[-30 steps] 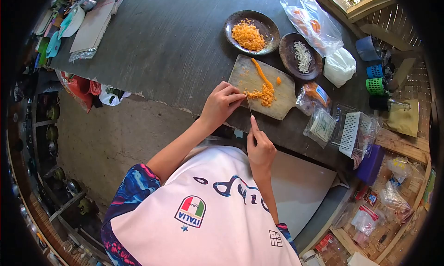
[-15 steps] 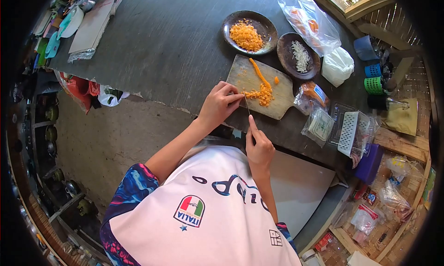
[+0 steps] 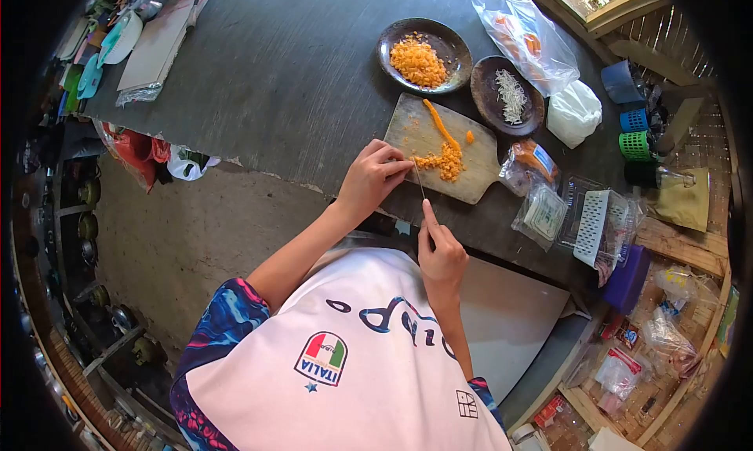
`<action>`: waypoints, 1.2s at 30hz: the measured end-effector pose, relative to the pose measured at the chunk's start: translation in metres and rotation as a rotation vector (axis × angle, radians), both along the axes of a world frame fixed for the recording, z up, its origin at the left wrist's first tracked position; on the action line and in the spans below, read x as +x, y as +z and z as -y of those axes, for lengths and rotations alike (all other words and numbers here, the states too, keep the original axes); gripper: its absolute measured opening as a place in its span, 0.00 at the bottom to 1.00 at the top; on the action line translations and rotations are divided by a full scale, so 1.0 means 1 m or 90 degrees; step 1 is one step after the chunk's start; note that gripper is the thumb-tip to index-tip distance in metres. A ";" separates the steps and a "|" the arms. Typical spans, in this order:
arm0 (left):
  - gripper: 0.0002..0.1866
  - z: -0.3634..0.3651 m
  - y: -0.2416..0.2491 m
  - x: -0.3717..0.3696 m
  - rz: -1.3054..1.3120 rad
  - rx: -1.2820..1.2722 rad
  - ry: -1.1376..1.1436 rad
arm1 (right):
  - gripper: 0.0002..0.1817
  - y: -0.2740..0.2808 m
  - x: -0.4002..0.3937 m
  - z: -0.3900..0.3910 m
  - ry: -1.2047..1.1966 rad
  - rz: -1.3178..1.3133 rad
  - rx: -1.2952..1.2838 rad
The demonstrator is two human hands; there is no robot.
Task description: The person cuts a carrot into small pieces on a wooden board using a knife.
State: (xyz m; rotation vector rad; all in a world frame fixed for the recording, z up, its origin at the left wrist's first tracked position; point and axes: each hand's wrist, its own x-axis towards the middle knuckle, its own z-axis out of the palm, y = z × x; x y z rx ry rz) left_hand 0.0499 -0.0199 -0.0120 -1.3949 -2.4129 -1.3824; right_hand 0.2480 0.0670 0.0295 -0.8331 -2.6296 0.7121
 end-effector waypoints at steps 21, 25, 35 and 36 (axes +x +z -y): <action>0.10 0.000 -0.001 0.001 0.001 0.001 0.013 | 0.31 -0.005 -0.003 0.002 -0.005 -0.016 0.040; 0.10 -0.001 0.001 0.002 -0.004 -0.003 0.010 | 0.31 -0.006 -0.003 0.004 -0.004 0.018 0.055; 0.13 0.003 0.002 0.000 -0.008 -0.011 0.009 | 0.30 -0.004 -0.004 0.005 -0.003 -0.001 0.047; 0.13 0.003 0.002 0.001 -0.006 -0.010 0.006 | 0.30 -0.005 -0.004 0.005 -0.002 0.011 0.056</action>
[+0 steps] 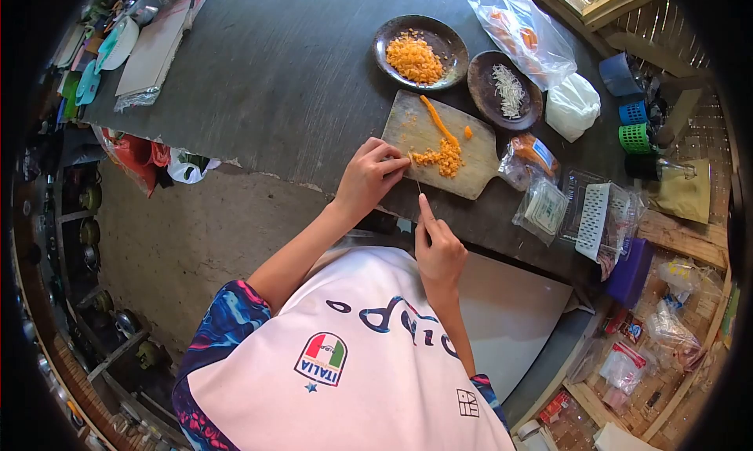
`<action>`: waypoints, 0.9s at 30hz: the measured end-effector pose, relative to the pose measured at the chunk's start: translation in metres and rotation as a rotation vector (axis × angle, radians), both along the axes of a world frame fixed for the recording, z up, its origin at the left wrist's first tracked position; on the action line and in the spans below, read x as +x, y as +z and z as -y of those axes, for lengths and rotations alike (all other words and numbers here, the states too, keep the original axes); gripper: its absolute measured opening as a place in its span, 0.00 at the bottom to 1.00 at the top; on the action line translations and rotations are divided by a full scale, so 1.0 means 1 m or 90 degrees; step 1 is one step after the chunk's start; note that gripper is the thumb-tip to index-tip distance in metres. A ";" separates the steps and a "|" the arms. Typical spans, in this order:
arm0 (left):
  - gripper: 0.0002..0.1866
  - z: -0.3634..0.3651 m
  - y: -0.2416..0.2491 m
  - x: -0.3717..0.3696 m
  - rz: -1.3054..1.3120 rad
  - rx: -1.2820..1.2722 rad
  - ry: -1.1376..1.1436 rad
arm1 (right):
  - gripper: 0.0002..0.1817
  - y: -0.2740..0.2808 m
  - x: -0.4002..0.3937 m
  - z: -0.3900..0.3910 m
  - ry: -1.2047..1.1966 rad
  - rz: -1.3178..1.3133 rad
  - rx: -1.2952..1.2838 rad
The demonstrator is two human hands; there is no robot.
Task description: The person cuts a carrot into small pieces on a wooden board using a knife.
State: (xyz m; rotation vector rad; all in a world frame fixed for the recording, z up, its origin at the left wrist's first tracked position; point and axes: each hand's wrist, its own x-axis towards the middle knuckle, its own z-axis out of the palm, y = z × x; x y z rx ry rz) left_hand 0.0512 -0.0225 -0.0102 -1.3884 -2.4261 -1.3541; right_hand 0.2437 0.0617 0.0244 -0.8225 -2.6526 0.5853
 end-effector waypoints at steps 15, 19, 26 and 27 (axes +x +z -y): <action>0.11 0.000 0.000 0.002 0.003 -0.006 0.017 | 0.30 -0.013 -0.001 -0.003 0.001 -0.012 0.018; 0.11 -0.001 -0.001 0.000 0.002 -0.003 0.012 | 0.30 -0.004 -0.002 -0.002 0.003 -0.030 0.003; 0.11 0.000 0.000 0.002 0.010 0.005 0.021 | 0.31 -0.015 -0.001 -0.005 0.006 -0.019 0.018; 0.11 -0.001 0.001 0.002 0.011 0.008 0.020 | 0.31 -0.014 -0.001 -0.006 0.006 -0.019 0.013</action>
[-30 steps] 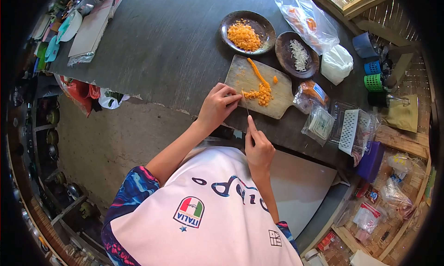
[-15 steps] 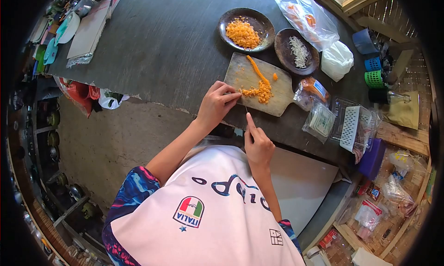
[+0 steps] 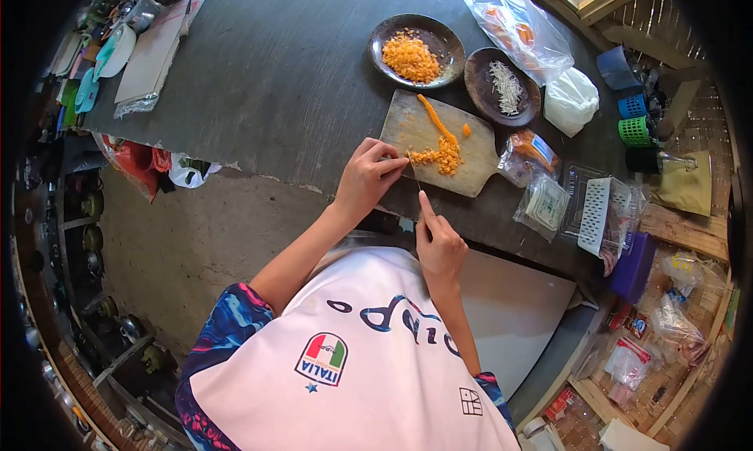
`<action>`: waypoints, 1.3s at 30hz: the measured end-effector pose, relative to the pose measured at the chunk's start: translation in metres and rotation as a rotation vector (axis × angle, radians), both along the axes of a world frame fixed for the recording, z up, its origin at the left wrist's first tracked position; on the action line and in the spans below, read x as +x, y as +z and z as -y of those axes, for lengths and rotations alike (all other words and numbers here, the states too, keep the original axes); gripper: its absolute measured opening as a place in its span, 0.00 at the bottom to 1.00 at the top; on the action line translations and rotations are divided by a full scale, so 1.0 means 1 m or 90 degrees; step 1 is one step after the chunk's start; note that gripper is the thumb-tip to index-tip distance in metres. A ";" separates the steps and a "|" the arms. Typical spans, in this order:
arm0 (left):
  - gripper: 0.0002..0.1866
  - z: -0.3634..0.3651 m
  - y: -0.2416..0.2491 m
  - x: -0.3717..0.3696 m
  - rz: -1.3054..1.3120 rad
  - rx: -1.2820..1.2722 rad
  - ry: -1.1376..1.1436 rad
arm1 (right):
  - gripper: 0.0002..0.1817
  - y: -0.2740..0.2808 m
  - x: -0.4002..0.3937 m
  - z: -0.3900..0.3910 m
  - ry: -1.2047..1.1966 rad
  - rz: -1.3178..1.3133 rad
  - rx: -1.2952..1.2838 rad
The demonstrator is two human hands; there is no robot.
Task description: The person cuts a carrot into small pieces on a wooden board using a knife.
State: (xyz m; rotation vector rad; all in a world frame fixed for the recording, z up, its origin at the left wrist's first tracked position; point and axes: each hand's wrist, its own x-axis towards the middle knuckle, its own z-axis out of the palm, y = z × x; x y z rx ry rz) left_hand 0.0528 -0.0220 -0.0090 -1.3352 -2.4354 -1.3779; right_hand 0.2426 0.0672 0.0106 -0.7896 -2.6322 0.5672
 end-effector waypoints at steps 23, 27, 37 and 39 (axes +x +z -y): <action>0.11 0.001 -0.001 0.000 -0.007 -0.013 -0.006 | 0.31 0.004 0.000 0.000 -0.008 -0.012 -0.014; 0.10 0.001 -0.001 -0.001 -0.007 -0.017 -0.013 | 0.31 0.003 -0.001 0.004 -0.008 -0.007 -0.010; 0.13 0.002 -0.003 -0.001 -0.011 -0.006 -0.011 | 0.31 0.008 -0.004 0.004 -0.003 -0.002 -0.008; 0.13 0.002 -0.002 -0.001 -0.012 -0.005 -0.014 | 0.31 0.001 -0.003 0.002 -0.007 0.013 -0.005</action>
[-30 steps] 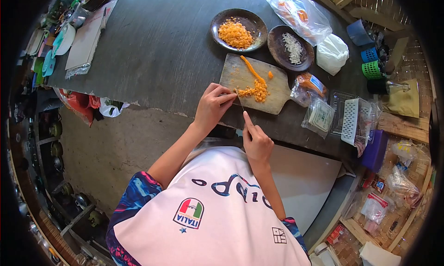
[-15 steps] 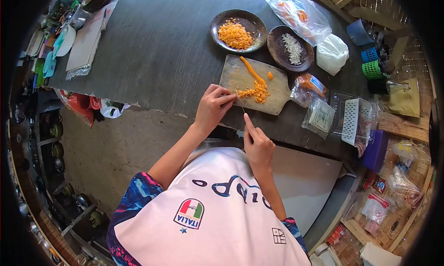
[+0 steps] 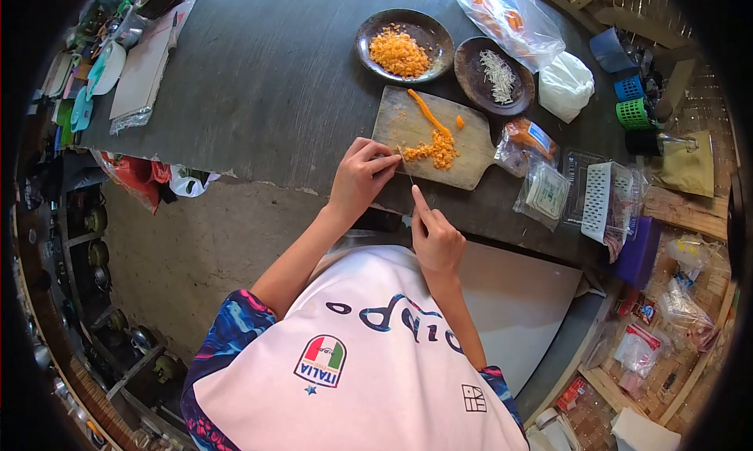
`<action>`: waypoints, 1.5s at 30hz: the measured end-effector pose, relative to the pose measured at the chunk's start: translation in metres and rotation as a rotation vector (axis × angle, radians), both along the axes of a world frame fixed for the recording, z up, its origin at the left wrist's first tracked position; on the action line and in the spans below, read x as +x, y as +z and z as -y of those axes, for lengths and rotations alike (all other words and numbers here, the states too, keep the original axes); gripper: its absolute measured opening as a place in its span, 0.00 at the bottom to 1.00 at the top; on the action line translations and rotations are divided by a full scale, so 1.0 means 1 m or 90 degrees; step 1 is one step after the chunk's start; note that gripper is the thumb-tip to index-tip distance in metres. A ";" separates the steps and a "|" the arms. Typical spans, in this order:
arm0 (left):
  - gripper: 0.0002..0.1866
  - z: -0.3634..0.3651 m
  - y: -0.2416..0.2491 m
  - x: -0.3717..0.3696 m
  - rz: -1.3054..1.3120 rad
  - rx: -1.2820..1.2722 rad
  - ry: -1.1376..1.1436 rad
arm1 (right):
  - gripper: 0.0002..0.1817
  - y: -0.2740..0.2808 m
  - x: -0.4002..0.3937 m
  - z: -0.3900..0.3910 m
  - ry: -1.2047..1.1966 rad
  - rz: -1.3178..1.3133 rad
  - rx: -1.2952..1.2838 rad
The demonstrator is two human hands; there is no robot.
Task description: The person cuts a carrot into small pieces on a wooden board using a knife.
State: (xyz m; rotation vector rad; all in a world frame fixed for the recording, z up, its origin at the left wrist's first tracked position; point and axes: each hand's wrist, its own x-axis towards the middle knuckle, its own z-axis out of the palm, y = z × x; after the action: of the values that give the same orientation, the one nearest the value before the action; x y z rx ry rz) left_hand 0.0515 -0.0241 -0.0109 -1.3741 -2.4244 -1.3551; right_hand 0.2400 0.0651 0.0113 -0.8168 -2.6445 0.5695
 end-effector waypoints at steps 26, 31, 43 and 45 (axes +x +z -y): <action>0.13 0.002 0.000 0.002 -0.001 -0.015 0.007 | 0.30 0.002 -0.001 0.000 0.001 -0.003 -0.024; 0.13 0.002 -0.002 -0.001 0.005 -0.005 0.004 | 0.30 0.006 -0.001 0.003 0.000 -0.003 -0.015; 0.12 0.002 -0.002 0.002 0.015 -0.011 0.004 | 0.31 0.001 -0.003 0.002 0.003 -0.014 0.001; 0.13 0.001 0.001 0.002 0.009 -0.008 0.012 | 0.31 -0.005 -0.004 0.000 0.001 -0.015 0.008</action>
State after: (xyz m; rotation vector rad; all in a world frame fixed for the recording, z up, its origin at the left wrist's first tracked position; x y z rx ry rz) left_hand 0.0532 -0.0250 -0.0103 -1.3451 -2.4531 -1.3528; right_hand 0.2358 0.0650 0.0065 -0.8008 -2.6252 0.5589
